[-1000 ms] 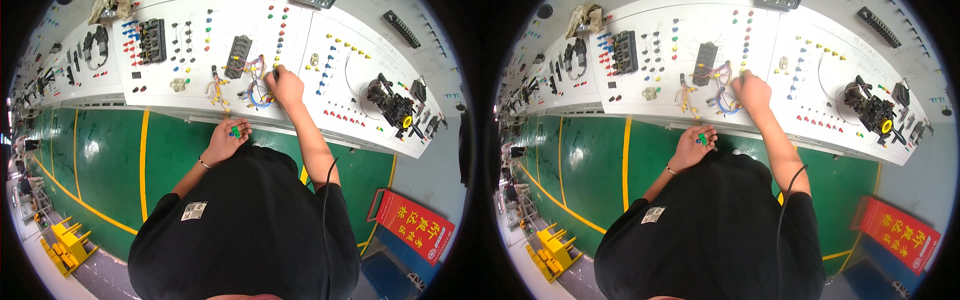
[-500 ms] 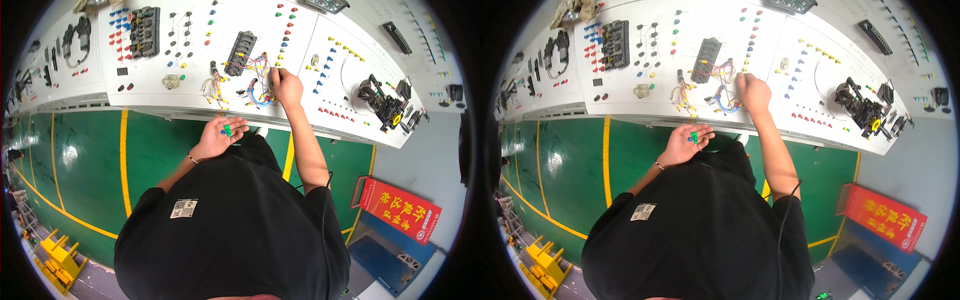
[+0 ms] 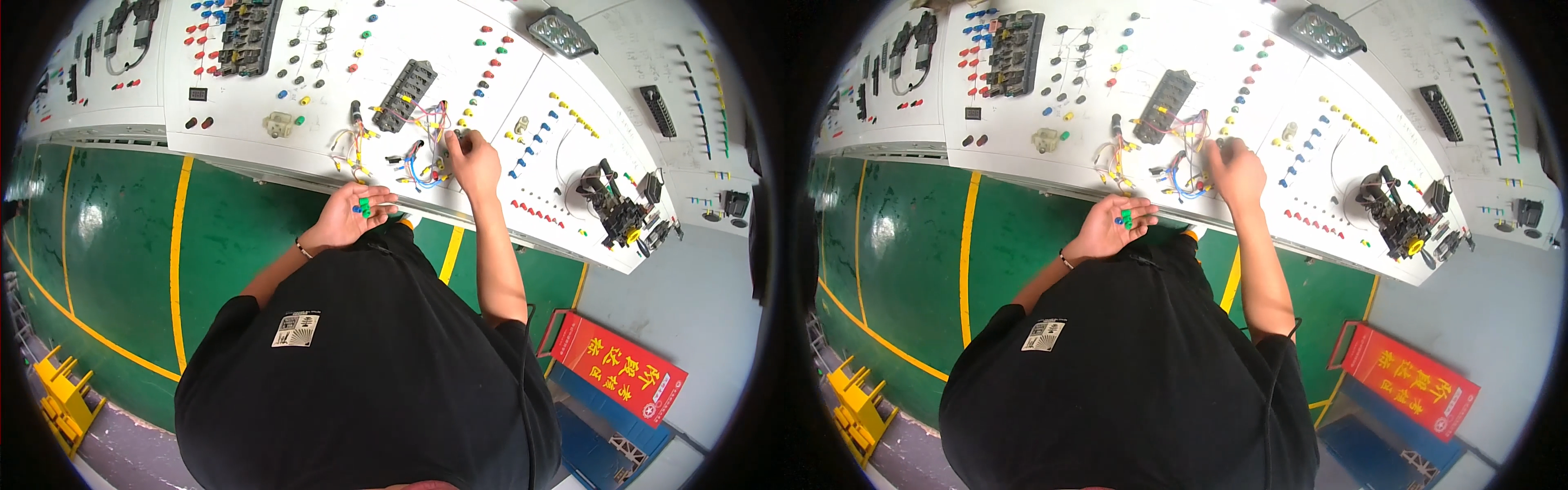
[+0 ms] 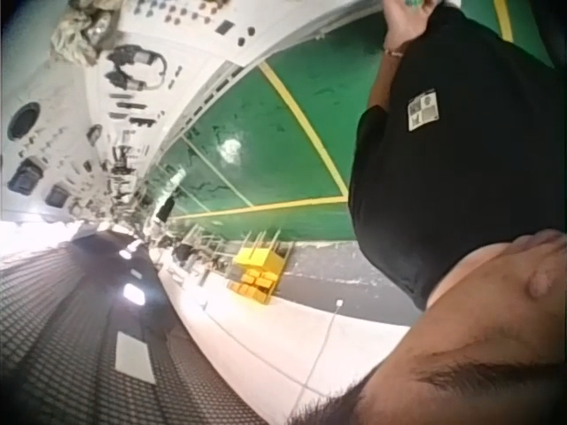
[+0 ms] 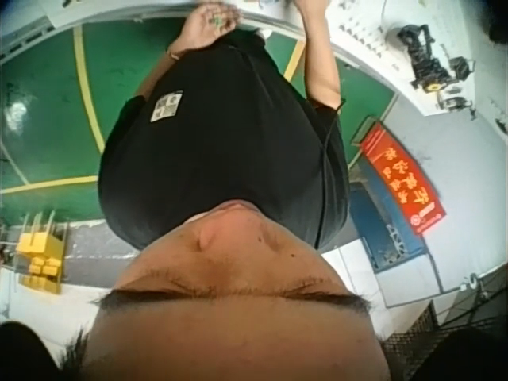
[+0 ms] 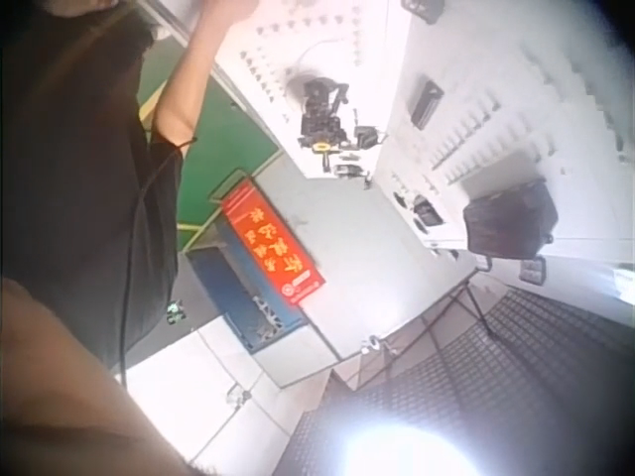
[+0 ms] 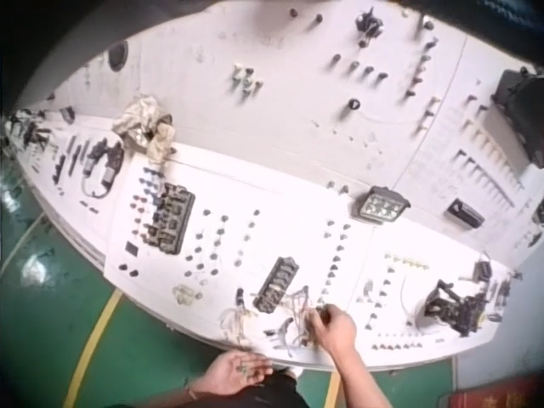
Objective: The person is connecting colored wires into specific terminals on a large diagnostic panel.
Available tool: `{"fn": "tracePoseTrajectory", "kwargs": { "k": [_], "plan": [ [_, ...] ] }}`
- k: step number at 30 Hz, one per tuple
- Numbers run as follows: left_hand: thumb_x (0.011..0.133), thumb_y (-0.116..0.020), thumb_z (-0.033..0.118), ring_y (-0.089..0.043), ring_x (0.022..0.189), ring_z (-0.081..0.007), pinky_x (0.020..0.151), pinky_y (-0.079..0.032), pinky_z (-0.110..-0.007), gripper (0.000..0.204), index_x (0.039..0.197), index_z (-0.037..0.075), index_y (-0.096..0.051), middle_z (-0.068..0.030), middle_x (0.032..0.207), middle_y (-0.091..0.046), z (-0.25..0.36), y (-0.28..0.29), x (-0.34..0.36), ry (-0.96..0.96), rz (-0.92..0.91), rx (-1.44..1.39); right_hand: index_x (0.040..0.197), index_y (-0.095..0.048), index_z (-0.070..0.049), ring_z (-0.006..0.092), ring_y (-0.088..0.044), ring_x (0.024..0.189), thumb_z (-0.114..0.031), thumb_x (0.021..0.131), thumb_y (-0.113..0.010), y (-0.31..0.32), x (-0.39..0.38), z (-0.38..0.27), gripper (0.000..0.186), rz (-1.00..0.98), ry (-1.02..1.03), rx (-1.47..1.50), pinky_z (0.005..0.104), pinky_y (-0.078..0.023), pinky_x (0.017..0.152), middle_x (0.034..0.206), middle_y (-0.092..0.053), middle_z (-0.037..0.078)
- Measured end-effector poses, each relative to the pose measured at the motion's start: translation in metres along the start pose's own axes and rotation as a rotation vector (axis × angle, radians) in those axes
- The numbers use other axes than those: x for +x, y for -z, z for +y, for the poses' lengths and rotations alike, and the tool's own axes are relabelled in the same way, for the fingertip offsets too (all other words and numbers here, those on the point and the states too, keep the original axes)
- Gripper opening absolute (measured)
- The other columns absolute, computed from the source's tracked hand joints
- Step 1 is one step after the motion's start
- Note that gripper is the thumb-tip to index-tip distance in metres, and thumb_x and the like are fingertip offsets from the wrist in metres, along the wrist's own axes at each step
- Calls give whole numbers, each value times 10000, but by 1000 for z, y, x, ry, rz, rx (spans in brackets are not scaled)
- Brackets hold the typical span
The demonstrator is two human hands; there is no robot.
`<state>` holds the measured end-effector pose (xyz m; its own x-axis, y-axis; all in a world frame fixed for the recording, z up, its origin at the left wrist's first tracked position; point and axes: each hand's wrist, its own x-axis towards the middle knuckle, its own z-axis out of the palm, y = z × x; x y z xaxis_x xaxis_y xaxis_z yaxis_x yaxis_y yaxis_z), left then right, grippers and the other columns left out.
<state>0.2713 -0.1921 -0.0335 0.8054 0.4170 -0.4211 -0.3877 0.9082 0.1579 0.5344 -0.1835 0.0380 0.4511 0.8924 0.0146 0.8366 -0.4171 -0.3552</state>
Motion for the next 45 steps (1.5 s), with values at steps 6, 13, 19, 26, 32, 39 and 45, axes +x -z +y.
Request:
{"fn": "tracePoseTrajectory", "kwargs": {
  "k": [6,13,19,26,32,39,45],
  "plan": [
    [944,-451,233,-625,1030,-286,875,-507,-366,412,1205,-67,-557,-191,1198,-633,5,15,0,-67,28,-22,1337,-419,16,205,-556,1208,14,903,-515,-14,-30,12,445,257,117,825,326,-448,971,1365,-561,150],
    [953,-453,249,-620,1033,-285,885,-505,-365,414,1217,-51,-560,-191,1204,-628,7,30,-5,-53,29,-32,1463,-303,48,284,-436,1376,59,900,-426,-22,-55,16,576,88,-109,978,354,-372,1096,1466,-468,206],
    [942,-465,225,-616,1028,-285,879,-504,-368,400,1214,-53,-560,-186,1199,-626,9,28,-5,-22,54,-19,1493,-237,69,318,-395,1403,72,871,-429,-27,-45,14,651,46,108,1198,407,-301,1163,1492,-414,244],
    [936,-469,218,-614,1019,-286,862,-495,-364,402,1215,-56,-560,-184,1193,-628,12,30,-5,-47,77,-16,1456,-315,56,280,-522,1302,53,882,-433,-30,-51,23,586,96,-25,1106,367,-407,1069,1415,-517,227],
    [934,-468,215,-616,1006,-282,857,-496,-368,404,1216,-57,-562,-182,1184,-633,11,30,-4,-45,44,-2,1478,-286,49,261,-423,1384,63,836,-444,-37,-46,23,661,110,151,923,355,-298,1134,1480,-460,195],
    [932,-466,213,-616,1003,-281,855,-495,-368,401,1219,-51,-563,-179,1178,-635,11,31,-3,-50,94,1,1471,-287,42,253,-460,1342,57,848,-441,-30,-45,32,642,189,115,1065,366,-318,1120,1455,-491,186],
    [934,-461,212,-613,1003,-274,853,-491,-364,392,1208,-47,-565,-177,1175,-635,10,30,-2,-49,82,2,1459,-320,64,261,-470,1339,38,851,-455,-30,-43,29,623,150,-103,1048,381,-288,1145,1299,-624,189]
  ]
}}
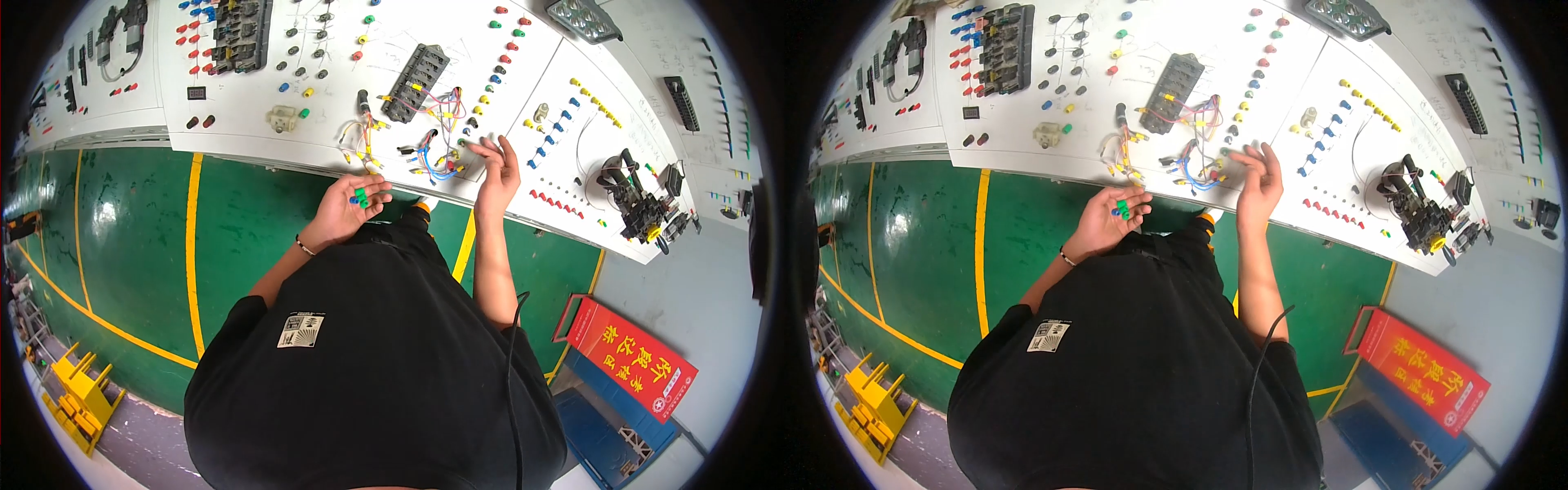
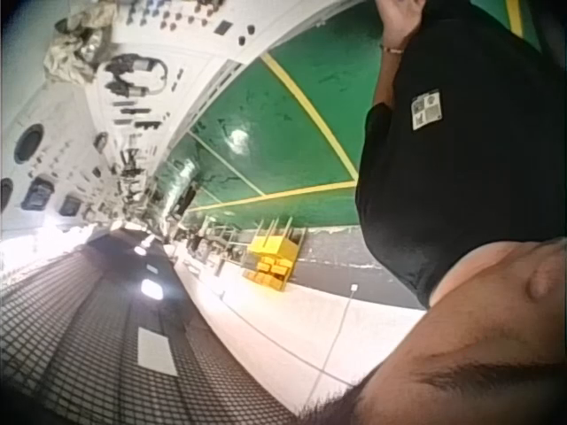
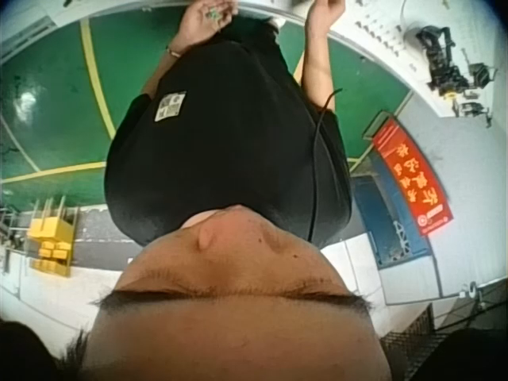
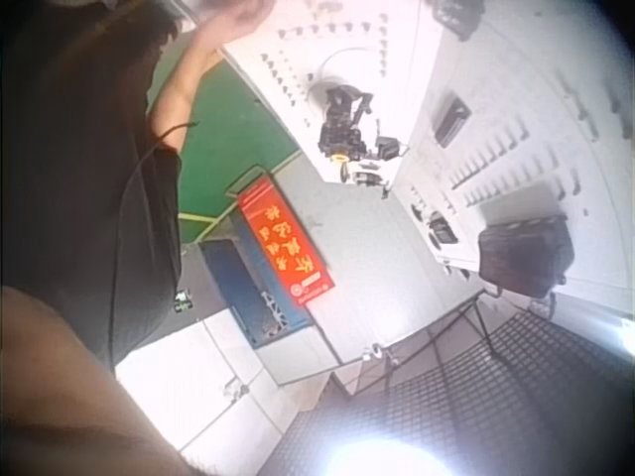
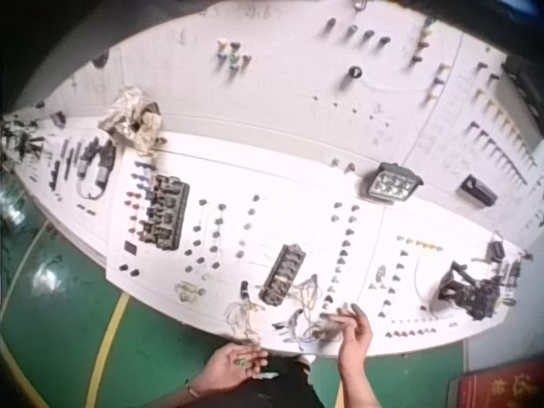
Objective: The person is connecting colored wires into specific terminals on a large diagnostic panel.
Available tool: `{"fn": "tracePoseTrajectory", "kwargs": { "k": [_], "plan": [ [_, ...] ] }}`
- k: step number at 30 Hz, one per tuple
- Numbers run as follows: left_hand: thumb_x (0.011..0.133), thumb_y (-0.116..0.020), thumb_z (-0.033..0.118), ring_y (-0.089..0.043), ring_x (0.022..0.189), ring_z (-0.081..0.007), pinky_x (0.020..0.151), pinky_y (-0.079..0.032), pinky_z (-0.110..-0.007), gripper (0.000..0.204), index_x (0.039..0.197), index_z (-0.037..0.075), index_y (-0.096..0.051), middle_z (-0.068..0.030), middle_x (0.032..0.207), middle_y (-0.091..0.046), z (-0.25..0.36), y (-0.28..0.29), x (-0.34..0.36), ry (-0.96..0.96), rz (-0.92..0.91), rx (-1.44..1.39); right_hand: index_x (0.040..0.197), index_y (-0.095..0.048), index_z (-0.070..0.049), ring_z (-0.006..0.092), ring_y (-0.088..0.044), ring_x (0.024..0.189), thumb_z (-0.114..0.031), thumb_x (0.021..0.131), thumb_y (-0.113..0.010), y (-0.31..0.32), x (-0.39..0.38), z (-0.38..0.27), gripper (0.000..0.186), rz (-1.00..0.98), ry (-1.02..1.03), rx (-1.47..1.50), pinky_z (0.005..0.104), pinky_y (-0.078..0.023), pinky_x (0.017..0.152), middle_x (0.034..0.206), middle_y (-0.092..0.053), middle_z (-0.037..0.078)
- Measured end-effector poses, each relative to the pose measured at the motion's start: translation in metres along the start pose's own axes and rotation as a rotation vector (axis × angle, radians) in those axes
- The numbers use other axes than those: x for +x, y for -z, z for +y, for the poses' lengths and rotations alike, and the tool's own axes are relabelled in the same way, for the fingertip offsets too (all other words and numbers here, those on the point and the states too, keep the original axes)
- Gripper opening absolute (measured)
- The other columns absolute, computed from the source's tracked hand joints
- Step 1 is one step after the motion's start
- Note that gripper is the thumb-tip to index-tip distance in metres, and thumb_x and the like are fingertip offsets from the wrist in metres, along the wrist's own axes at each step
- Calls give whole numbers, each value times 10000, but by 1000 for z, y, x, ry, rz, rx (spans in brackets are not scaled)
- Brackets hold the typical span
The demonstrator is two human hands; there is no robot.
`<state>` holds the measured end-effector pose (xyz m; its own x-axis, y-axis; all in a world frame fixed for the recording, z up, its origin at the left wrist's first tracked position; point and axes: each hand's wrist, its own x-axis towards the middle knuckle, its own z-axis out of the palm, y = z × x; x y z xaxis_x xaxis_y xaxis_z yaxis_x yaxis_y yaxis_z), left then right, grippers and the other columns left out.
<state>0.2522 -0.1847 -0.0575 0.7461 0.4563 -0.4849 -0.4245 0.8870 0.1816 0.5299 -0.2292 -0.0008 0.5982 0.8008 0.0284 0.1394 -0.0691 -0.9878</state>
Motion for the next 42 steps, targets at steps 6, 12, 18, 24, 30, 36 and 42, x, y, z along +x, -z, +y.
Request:
{"fn": "tracePoseTrajectory", "kwargs": {
  "k": [6,12,18,24,30,36,42],
  "plan": [
    [935,-462,213,-615,995,-270,847,-491,-363,380,1193,-43,-571,-168,1170,-639,-1,-1,-1,14,38,8,1469,-295,76,256,-396,1402,52,852,-464,-8,-1,-6,639,-118,214,11,361,-232,1171,1450,-499,193],
    [939,-459,204,-616,989,-265,836,-494,-357,377,1197,-43,-578,-167,1157,-647,1,1,-2,-2,26,6,1424,-342,109,266,-519,1306,57,915,-443,-6,-2,-11,522,14,104,145,389,-380,1114,1348,-570,235],
    [943,-455,196,-619,976,-261,838,-493,-351,370,1195,-41,-585,-164,1150,-651,-2,2,-1,9,21,-4,1380,-438,8,150,-605,873,-8,855,-654,-22,17,-8,568,60,393,-435,291,-479,856,1149,-683,105],
    [945,-457,198,-624,957,-253,816,-503,-343,369,1203,-33,-583,-153,1143,-654,-3,4,-1,-5,10,-11,1269,-524,21,217,-590,825,-79,822,-719,-37,26,-5,498,226,375,-583,347,-482,786,914,-658,94],
    [973,-425,210,-635,941,-250,814,-513,-347,373,1200,-38,-588,-161,1141,-662,0,10,-5,-29,20,-38,1304,-493,39,226,-567,891,-93,808,-736,-35,30,-6,567,149,486,-549,354,-465,787,1020,-605,121],
    [954,-457,201,-623,922,-222,811,-509,-338,349,1197,-13,-589,-125,1109,-659,0,10,-7,-27,44,-42,1306,-483,27,258,-547,836,-68,807,-720,-43,28,-5,561,170,412,-678,380,-455,777,942,-579,108],
    [970,-424,210,-622,917,-206,803,-511,-326,355,1200,-2,-591,-112,1097,-660,1,12,-10,-26,50,-38,1272,-512,22,276,-534,892,-74,803,-734,-39,26,-4,528,186,576,-663,395,-447,777,936,-574,117]
  ]
}}
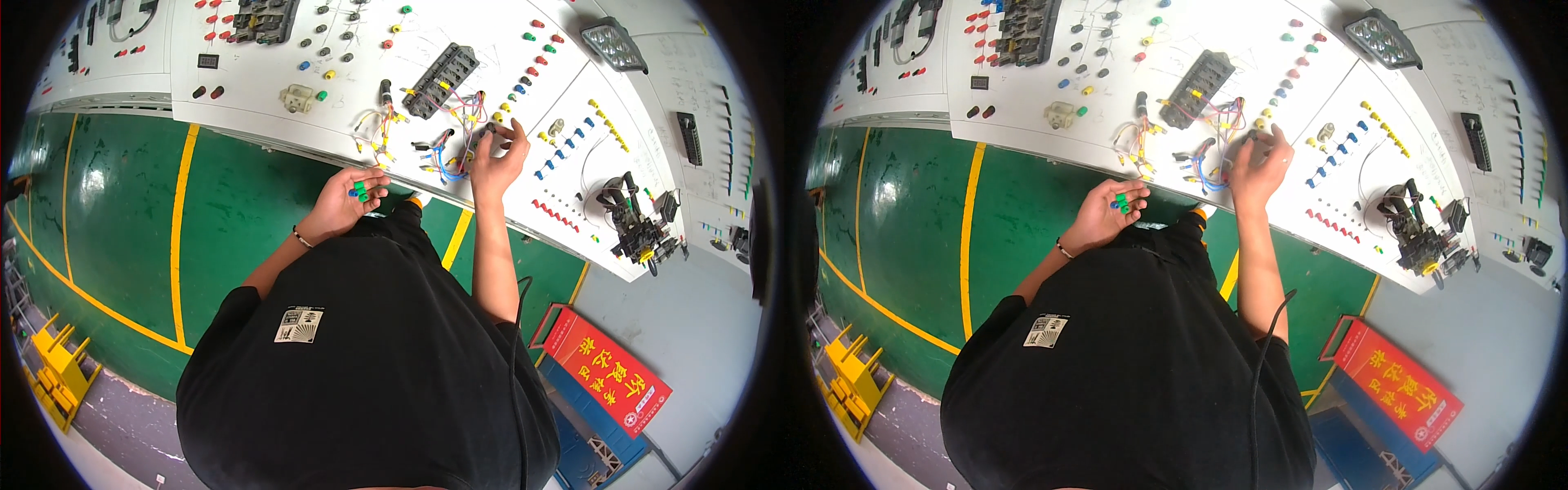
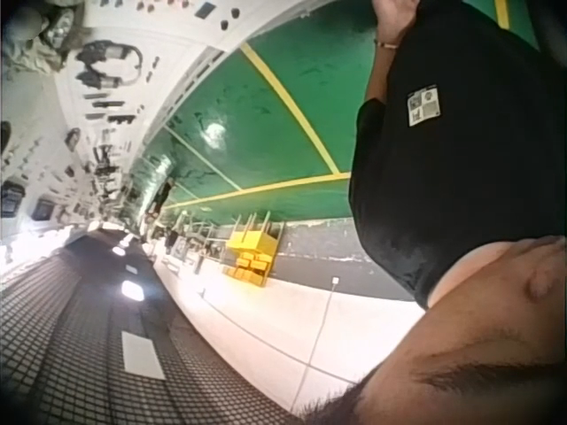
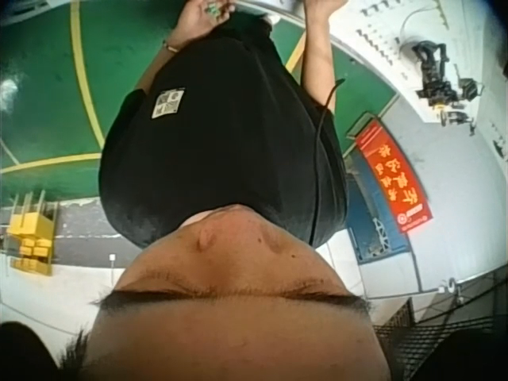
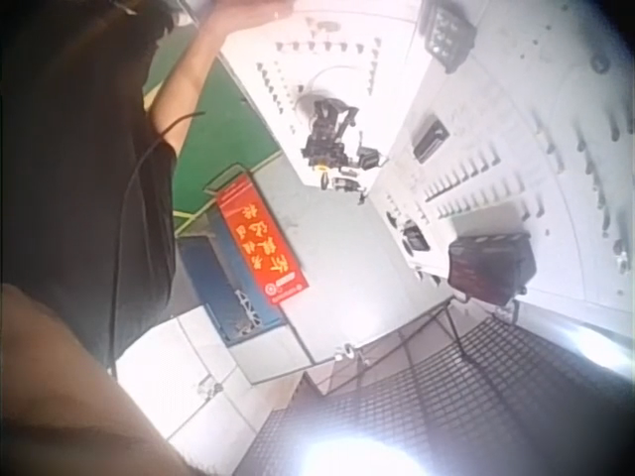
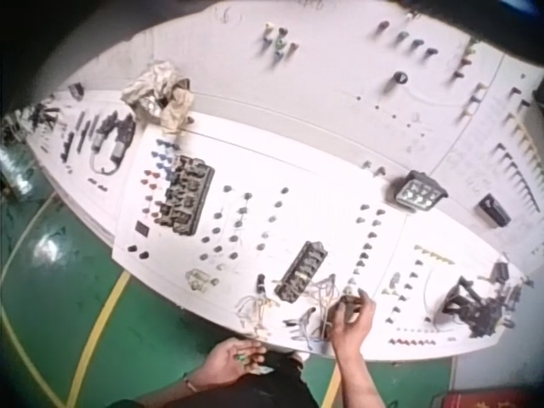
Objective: The person is connecting colored wires into specific terminals on a large diagnostic panel.
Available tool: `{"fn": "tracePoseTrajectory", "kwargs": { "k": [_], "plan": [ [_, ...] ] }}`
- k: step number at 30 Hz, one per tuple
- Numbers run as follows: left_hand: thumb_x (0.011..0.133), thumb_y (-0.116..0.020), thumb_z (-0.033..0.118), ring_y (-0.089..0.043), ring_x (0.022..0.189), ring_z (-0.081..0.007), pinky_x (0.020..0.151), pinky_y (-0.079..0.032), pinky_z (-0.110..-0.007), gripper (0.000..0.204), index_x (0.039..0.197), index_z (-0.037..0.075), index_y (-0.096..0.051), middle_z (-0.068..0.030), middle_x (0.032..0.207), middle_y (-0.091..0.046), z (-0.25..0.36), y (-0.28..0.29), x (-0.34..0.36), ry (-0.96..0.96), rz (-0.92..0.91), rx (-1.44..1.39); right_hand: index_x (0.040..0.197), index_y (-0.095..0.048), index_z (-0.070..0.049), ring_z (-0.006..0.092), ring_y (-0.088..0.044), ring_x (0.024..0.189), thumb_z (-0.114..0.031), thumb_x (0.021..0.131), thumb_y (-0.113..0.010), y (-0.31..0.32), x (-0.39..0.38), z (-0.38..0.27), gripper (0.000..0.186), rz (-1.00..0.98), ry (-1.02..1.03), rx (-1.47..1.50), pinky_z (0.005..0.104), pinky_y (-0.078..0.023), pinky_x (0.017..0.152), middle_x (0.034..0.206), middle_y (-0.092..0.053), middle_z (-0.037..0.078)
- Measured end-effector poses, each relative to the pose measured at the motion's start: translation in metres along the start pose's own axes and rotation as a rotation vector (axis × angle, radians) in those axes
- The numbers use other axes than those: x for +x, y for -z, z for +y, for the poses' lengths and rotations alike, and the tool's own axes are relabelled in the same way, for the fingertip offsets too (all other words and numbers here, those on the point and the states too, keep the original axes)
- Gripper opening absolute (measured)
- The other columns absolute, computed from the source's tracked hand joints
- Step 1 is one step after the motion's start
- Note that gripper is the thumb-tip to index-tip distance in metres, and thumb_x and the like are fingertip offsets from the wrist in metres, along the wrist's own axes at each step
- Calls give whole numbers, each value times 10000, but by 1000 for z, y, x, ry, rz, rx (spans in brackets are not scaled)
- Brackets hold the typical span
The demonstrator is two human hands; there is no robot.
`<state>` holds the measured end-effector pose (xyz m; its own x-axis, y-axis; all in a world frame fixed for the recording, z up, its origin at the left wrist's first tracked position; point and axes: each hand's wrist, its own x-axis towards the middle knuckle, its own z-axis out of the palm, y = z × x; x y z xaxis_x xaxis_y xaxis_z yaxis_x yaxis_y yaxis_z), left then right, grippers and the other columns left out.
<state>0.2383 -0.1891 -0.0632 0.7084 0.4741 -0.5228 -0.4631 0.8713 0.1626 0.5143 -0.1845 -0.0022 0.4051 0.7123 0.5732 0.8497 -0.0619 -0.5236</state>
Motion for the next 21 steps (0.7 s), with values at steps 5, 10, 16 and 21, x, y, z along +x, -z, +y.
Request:
{"fn": "tracePoseTrajectory", "kwargs": {
  "k": [5,10,16,21],
  "plan": [
    [972,-434,212,-622,912,-207,798,-511,-329,337,1183,2,-592,-109,1084,-660,-3,2,2,-7,-50,7,1298,-492,9,291,-531,936,-44,811,-708,1,-2,2,535,10,-17,-71,402,-444,796,988,-597,137],
    [987,-422,222,-634,922,-224,800,-517,-340,357,1185,-17,-598,-132,1110,-670,-5,5,4,-1,-29,10,1286,-497,8,298,-536,956,-61,807,-729,2,1,0,537,-15,41,-43,412,-443,822,990,-593,137],
    [990,-415,236,-634,927,-217,807,-518,-336,365,1184,-10,-604,-123,1108,-671,-8,10,4,-5,-58,12,1264,-509,9,295,-549,946,-51,813,-716,0,3,1,500,38,1,-47,410,-445,843,955,-593,131],
    [988,-423,231,-635,925,-209,804,-515,-332,353,1178,-3,-607,-114,1094,-672,-8,10,3,-4,-74,-9,1256,-515,14,296,-550,919,-65,809,-728,3,1,2,502,-29,2,-36,406,-445,840,947,-582,131]
  ]
}}
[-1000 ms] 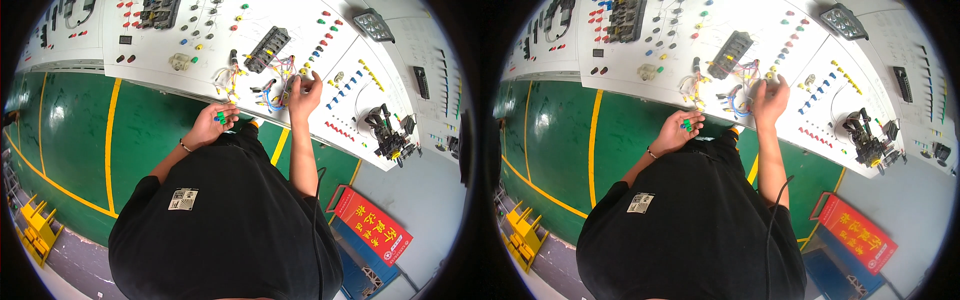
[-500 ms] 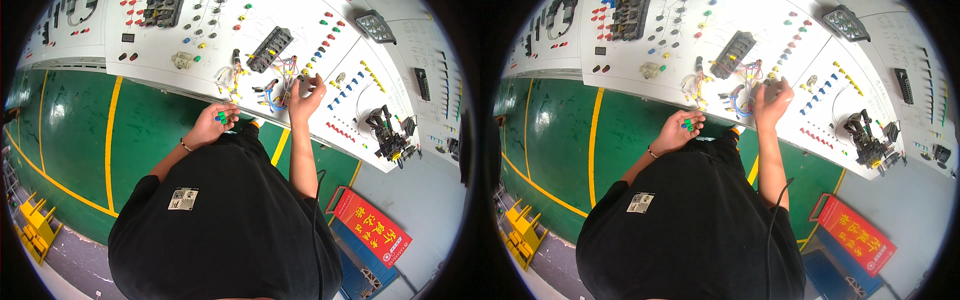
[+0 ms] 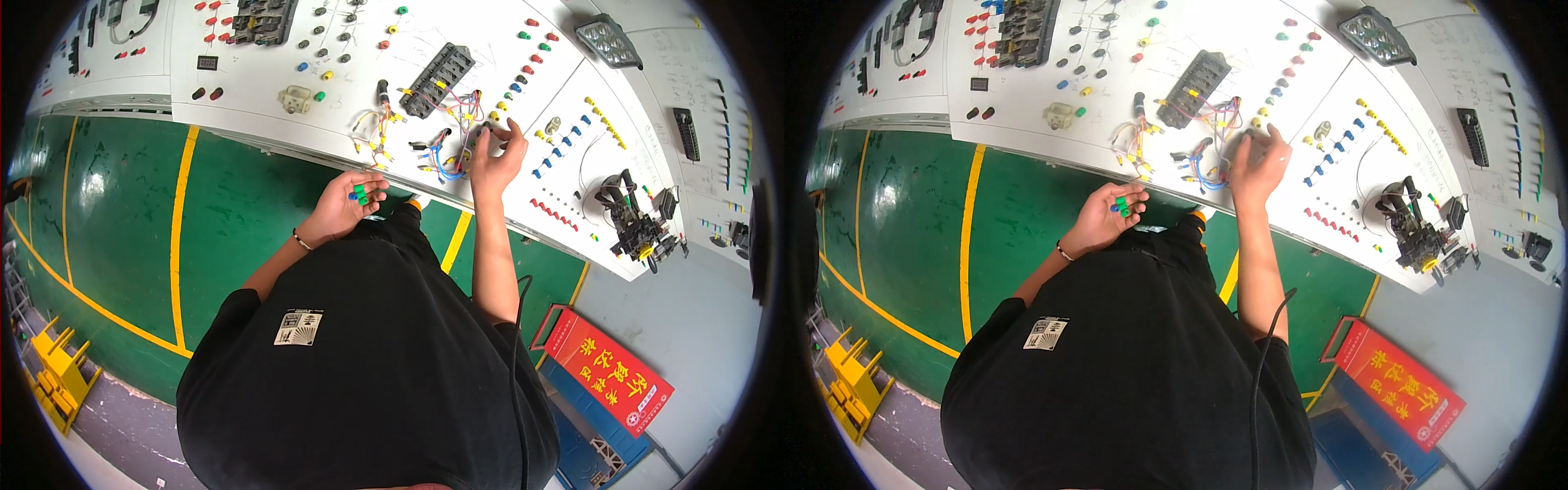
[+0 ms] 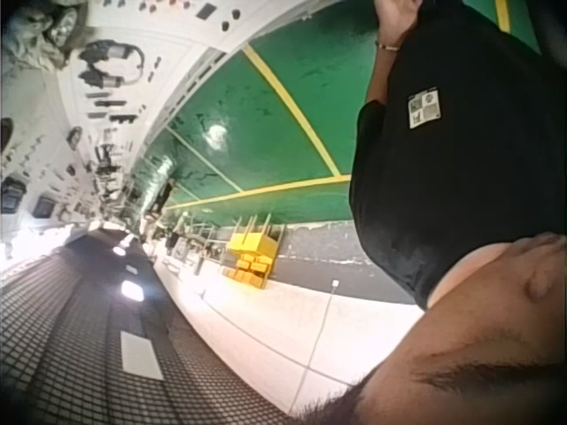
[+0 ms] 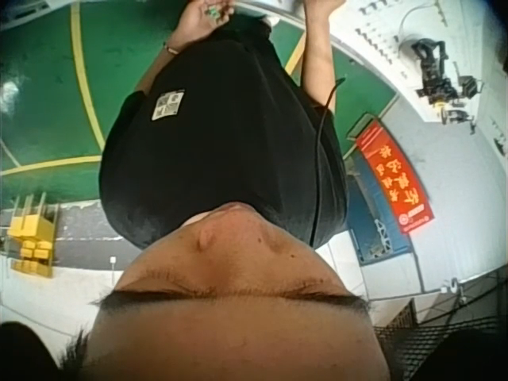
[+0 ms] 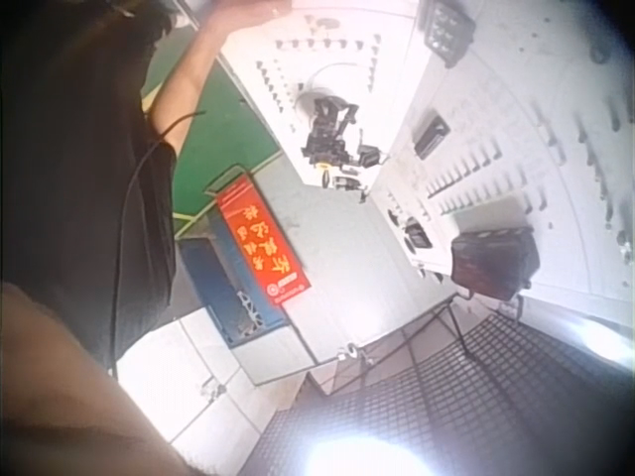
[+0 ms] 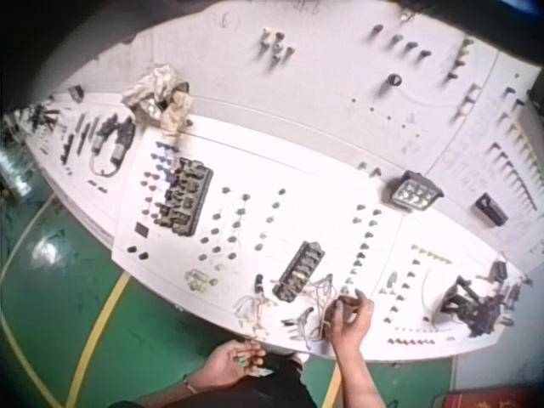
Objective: The person is connecting colored wires into specific terminals on a large diagnostic panel.
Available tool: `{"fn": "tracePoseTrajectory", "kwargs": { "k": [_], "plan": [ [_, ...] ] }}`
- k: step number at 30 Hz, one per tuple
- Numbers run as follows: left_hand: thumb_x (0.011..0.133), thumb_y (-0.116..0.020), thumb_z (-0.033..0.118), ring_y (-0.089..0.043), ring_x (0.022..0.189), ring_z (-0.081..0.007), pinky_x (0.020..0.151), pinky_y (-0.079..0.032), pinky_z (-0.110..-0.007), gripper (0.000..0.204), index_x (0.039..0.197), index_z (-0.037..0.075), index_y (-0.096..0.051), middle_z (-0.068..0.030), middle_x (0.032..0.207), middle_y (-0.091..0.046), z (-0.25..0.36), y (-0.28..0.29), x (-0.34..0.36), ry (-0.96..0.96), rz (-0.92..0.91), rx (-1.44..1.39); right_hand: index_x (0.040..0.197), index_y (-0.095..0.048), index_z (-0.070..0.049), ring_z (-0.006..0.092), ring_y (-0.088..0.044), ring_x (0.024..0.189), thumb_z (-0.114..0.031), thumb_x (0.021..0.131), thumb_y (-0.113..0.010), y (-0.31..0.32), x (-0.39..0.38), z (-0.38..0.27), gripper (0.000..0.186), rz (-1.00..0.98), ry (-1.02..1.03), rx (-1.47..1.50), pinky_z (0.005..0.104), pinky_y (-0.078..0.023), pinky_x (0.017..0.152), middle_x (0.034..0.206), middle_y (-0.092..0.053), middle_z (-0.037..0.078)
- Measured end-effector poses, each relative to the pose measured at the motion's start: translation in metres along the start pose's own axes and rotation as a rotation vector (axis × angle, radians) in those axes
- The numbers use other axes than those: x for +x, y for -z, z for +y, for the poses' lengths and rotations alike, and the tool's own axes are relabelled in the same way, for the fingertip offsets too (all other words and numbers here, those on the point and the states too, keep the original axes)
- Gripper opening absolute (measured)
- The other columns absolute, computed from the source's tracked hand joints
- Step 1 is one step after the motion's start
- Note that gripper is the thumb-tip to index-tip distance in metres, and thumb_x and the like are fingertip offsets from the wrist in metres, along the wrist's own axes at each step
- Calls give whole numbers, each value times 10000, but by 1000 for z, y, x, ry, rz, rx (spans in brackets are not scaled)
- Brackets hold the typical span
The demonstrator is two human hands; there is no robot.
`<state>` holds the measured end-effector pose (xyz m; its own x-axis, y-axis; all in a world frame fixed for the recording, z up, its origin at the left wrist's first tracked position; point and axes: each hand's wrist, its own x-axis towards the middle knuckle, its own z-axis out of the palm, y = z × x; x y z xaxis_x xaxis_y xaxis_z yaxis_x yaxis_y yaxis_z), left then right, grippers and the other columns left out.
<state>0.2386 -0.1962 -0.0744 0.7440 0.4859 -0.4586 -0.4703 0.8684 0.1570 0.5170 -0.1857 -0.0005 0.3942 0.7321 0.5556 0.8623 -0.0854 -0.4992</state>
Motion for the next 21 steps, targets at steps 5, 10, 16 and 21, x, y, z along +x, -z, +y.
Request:
{"fn": "tracePoseTrajectory", "kwargs": {
  "k": [5,10,16,21],
  "plan": [
    [967,-460,201,-622,908,-212,796,-513,-333,300,1153,12,-600,-115,1077,-661,0,-3,-3,18,26,-8,1250,-521,13,290,-552,908,-49,819,-709,-3,1,0,475,39,2,9,403,-449,827,913,-579,117],
    [971,-461,209,-621,909,-208,795,-512,-333,297,1153,15,-594,-112,1079,-660,0,-3,-6,10,24,2,1244,-522,16,259,-551,869,-87,803,-751,-4,-1,2,508,49,98,-15,396,-453,782,866,-566,99],
    [980,-444,217,-619,906,-207,795,-513,-332,303,1149,15,-595,-107,1082,-656,-2,-4,-7,11,44,13,988,-571,-12,241,-573,732,-92,839,-713,-4,1,0,221,20,-103,95,360,-478,682,826,-575,91],
    [982,-442,215,-616,899,-206,794,-514,-333,301,1141,13,-598,-103,1065,-655,-4,-5,-8,3,57,25,919,-595,-57,235,-628,671,-142,863,-688,4,5,-2,138,-132,-149,22,359,-498,630,759,-635,91]
  ]
}}
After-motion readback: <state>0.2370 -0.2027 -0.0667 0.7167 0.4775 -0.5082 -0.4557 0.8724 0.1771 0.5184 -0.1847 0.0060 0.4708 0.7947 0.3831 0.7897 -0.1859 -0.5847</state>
